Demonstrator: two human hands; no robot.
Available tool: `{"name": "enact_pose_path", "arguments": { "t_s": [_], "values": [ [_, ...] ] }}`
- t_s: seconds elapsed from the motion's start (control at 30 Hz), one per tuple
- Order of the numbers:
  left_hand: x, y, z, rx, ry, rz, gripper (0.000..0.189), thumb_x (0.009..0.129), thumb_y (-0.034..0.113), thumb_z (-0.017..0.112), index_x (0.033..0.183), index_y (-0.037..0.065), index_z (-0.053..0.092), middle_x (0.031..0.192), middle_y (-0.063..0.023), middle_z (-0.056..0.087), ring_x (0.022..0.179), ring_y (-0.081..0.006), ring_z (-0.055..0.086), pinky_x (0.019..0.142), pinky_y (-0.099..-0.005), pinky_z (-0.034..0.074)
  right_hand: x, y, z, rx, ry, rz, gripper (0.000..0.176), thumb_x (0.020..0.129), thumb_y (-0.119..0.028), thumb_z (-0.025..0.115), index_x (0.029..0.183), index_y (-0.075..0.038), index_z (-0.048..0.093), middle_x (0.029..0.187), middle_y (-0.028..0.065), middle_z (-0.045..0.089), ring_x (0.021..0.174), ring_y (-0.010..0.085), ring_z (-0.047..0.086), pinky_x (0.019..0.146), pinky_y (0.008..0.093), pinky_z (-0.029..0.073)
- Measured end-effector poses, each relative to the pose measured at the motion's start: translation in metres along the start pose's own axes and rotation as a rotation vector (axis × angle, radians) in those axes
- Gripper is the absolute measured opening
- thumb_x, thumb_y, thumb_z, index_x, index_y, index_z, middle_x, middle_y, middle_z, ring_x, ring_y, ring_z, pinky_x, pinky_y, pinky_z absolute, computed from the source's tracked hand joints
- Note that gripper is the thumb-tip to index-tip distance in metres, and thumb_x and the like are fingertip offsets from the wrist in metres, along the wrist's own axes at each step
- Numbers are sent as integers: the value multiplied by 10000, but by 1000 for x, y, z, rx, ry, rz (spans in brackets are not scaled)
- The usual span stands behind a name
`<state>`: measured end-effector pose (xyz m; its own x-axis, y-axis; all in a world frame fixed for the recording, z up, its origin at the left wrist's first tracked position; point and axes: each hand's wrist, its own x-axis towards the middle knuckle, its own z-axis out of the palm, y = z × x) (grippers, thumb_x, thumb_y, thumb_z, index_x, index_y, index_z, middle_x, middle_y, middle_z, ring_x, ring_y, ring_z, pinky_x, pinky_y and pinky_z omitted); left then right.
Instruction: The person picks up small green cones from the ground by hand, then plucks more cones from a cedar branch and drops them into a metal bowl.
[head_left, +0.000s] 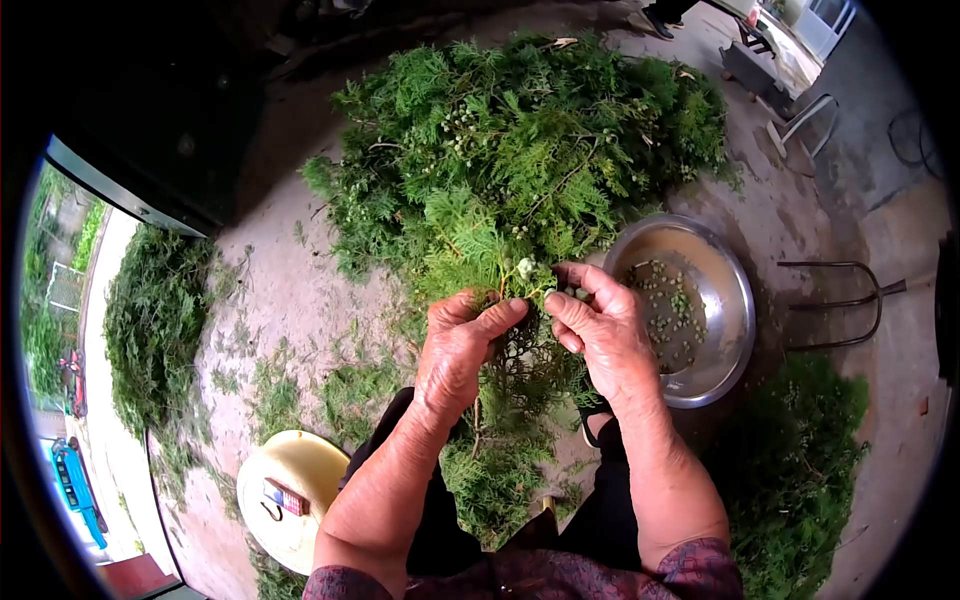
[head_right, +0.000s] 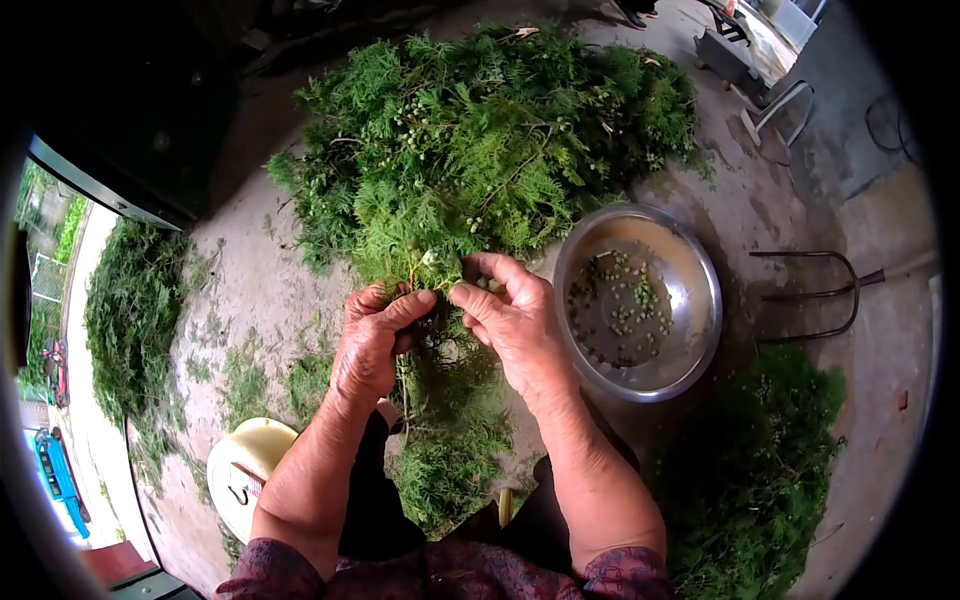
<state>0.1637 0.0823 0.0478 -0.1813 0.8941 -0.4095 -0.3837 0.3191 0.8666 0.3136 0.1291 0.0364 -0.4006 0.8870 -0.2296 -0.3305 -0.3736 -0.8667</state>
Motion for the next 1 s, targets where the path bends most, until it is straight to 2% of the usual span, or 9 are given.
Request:
{"name": "enact_pose_path", "arguments": {
  "t_s": [0.07,0.2,0.23,0.33,0.4,0.67,0.77,0.87,1.0],
  "values": [
    [3,-2,-3,99,8,-17,111,779,101,664,870,39,649,744,4,633,639,-69,554,587,-212,438,-2,-1,3,-17,28,36,318,802,-67,632,1095,6,530,834,24,597,612,42,503,524,167,427],
    [3,-8,4,-53,-51,72,123,760,79,670,873,33,658,762,-6,644,649,-79,563,620,-219,447,-3,1,3,-401,59,-153,275,818,-27,583,1087,16,547,851,32,603,625,59,522,556,198,459],
    [4,-11,1,-77,-74,70,131,757,57,662,885,28,657,778,-16,649,665,-90,577,634,-235,462,-5,-4,3,-383,31,-161,250,838,-22,545,1083,29,549,820,38,594,610,63,513,522,192,439],
    [2,-7,1,-213,-124,17,132,750,39,661,882,38,659,780,-20,652,668,-102,588,634,-249,472,-1,-6,-5,160,-42,15,226,858,-34,521,1070,36,554,775,43,577,592,67,497,483,184,402],
    [6,-11,-5,-264,-61,-34,118,727,49,684,837,81,654,757,5,642,650,-110,579,592,-250,455,5,-12,-15,256,-55,3,203,874,-82,525,1034,39,562,751,42,562,589,77,490,473,176,374],
    [9,-12,-11,-340,-187,-111,134,725,107,711,840,102,643,787,26,637,712,-93,558,616,-259,423,0,-10,-1,240,-102,131,177,859,-190,582,1008,-95,591,840,-32,597,724,44,536,511,165,397],
    [4,-9,-1,-371,-124,-59,104,726,107,701,758,53,619,669,-1,602,505,-96,497,503,-232,397,-4,-8,0,101,-138,82,180,849,-169,597,1010,-89,591,822,-48,587,685,13,505,501,146,379],
    [3,-4,4,-197,-123,-41,115,719,112,709,781,53,632,681,0,607,531,-91,506,507,-236,401,-6,-9,2,8,-21,91,184,839,-150,608,1006,-75,592,803,-54,580,648,-7,473,472,133,356],
    [6,-11,-1,-252,-201,-56,175,707,78,717,874,59,668,792,-14,658,734,-119,583,714,-271,440,-9,-12,4,131,17,146,169,841,-128,593,995,-59,596,812,-16,613,623,15,523,400,140,374]
  ]
}}
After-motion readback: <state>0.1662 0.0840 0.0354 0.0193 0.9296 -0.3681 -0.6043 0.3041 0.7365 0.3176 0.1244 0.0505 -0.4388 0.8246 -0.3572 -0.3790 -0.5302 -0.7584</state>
